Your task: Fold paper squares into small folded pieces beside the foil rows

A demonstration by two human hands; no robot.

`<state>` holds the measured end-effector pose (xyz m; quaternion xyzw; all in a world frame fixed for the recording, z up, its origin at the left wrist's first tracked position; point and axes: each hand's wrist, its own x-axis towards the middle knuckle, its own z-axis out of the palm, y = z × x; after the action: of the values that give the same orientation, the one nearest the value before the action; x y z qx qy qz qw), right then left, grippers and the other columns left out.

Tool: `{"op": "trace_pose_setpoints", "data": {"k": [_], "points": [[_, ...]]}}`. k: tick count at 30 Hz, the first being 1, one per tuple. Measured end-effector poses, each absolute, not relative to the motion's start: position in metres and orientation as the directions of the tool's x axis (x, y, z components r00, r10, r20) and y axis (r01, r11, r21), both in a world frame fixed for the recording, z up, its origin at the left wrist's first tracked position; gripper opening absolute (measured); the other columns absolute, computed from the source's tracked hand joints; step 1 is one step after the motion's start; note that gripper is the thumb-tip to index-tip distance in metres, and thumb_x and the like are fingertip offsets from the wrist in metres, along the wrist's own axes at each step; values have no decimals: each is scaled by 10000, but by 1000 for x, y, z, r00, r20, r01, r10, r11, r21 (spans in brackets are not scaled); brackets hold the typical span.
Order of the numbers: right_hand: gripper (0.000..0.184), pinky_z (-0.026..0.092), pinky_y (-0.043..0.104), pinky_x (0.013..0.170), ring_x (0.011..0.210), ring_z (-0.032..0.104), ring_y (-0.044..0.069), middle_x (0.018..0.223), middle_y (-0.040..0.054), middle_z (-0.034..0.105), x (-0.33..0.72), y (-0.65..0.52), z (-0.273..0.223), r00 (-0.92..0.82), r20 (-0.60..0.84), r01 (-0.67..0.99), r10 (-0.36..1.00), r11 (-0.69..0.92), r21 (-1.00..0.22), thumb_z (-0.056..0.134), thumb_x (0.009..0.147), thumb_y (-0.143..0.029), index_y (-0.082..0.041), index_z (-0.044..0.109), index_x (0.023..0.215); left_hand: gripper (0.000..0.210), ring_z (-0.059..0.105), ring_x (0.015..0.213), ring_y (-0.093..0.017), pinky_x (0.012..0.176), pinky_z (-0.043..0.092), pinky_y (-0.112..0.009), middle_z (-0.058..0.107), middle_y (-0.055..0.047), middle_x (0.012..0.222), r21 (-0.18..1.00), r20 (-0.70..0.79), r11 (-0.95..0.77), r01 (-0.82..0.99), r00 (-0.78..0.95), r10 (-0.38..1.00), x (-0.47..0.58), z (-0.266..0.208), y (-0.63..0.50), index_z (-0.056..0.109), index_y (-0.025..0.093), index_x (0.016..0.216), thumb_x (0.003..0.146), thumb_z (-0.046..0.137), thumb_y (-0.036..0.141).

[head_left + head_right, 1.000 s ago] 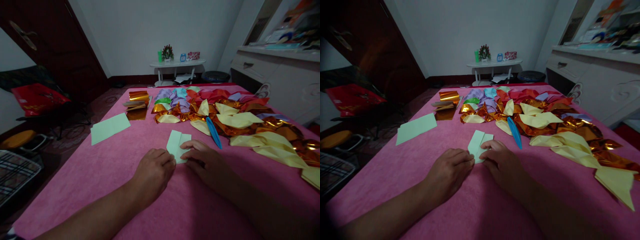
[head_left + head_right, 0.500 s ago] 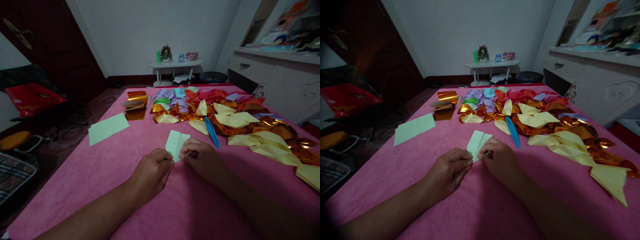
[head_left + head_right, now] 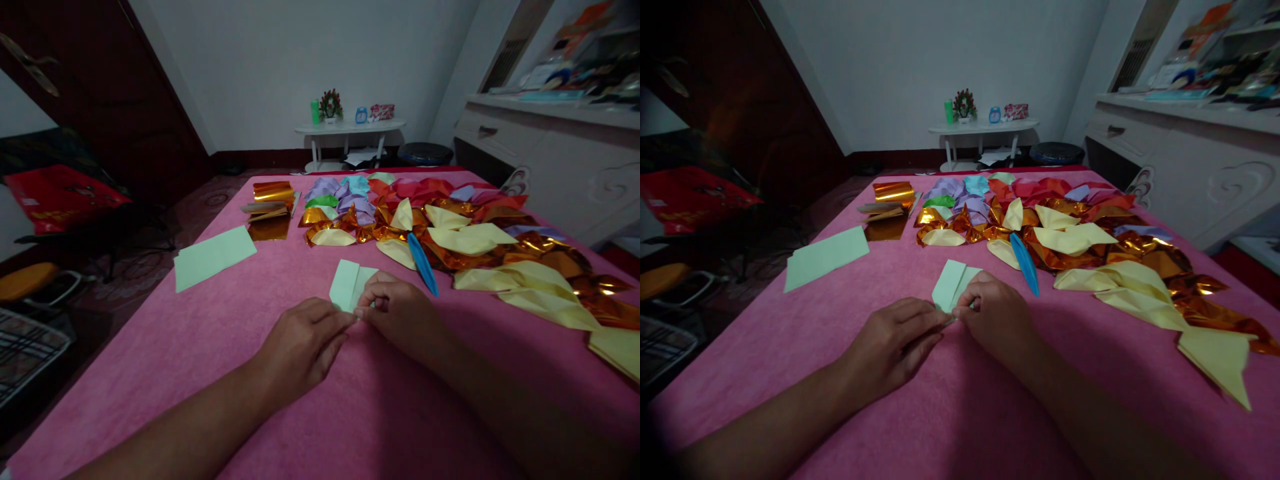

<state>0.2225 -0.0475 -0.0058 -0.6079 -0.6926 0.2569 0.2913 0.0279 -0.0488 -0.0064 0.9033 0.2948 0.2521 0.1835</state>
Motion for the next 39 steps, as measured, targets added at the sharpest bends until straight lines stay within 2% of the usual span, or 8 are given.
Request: {"op": "trace_pose_setpoints", "data": {"k": [4, 10, 16, 22, 30, 34, 39], "points": [[177, 381, 236, 579, 643, 539, 111, 744, -8, 578, 224, -47, -7, -110, 98, 690, 989, 147, -709, 560, 734, -100, -185, 600, 583, 261, 580, 886, -176, 778, 491, -305, 642, -68, 974, 442, 343, -771, 459, 707, 618, 29, -8, -50, 643, 190, 1086, 874, 494, 162], [199, 373, 233, 553, 616, 529, 108, 731, -6, 584, 223, -45, -8, -115, 80, 689, 990, 138, -711, 562, 742, -138, -186, 581, 549, 270, 565, 874, -178, 762, 484, -309, 628, -70, 954, 414, 319, -769, 487, 714, 624, 31, -7, -50, 639, 187, 1099, 889, 471, 169], [105, 381, 239, 583, 612, 528, 105, 747, -8, 594, 220, -45, -6, -46, 99, 722, 994, 101, -685, 627, 681, -149, -186, 618, 583, 241, 566, 849, -178, 740, 487, -302, 624, -83, 913, 399, 331, -782, 479, 720, 610, 32, -5, -50, 673, 167, 998, 898, 454, 172], [71, 369, 235, 561, 607, 528, 104, 742, -10, 591, 221, -43, -8, -25, 103, 721, 994, 90, -687, 645, 663, -171, -191, 635, 595, 240, 562, 830, -176, 724, 483, -302, 618, -81, 892, 395, 338, -784, 480, 717, 609, 33, -7, -51, 679, 166, 984, 895, 456, 174], [52, 321, 238, 569, 630, 503, 112, 747, -25, 571, 217, -44, -4, 4, 102, 775, 995, 62, -629, 668, 650, -173, -199, 623, 650, 234, 550, 858, -175, 749, 475, -306, 616, -69, 926, 438, 324, -761, 479, 705, 630, 33, -7, -50, 679, 171, 1004, 884, 480, 194], [108, 296, 242, 564, 641, 511, 113, 749, -20, 569, 211, -54, -4, -49, 195, 810, 980, 153, -566, 579, 734, -112, -200, 620, 686, 236, 550, 888, -185, 765, 475, -319, 614, -75, 979, 417, 317, -767, 487, 713, 625, 33, -6, -49, 675, 177, 997, 886, 467, 189], [187, 305, 258, 575, 704, 549, 131, 805, 4, 587, 213, -65, -4, -172, 229, 892, 958, 250, -376, 529, 838, -124, -212, 658, 735, 240, 556, 822, -183, 716, 479, -316, 623, -72, 885, 339, 327, -794, 504, 728, 602, 32, -6, -51, 676, 176, 981, 897, 453, 194]]}}
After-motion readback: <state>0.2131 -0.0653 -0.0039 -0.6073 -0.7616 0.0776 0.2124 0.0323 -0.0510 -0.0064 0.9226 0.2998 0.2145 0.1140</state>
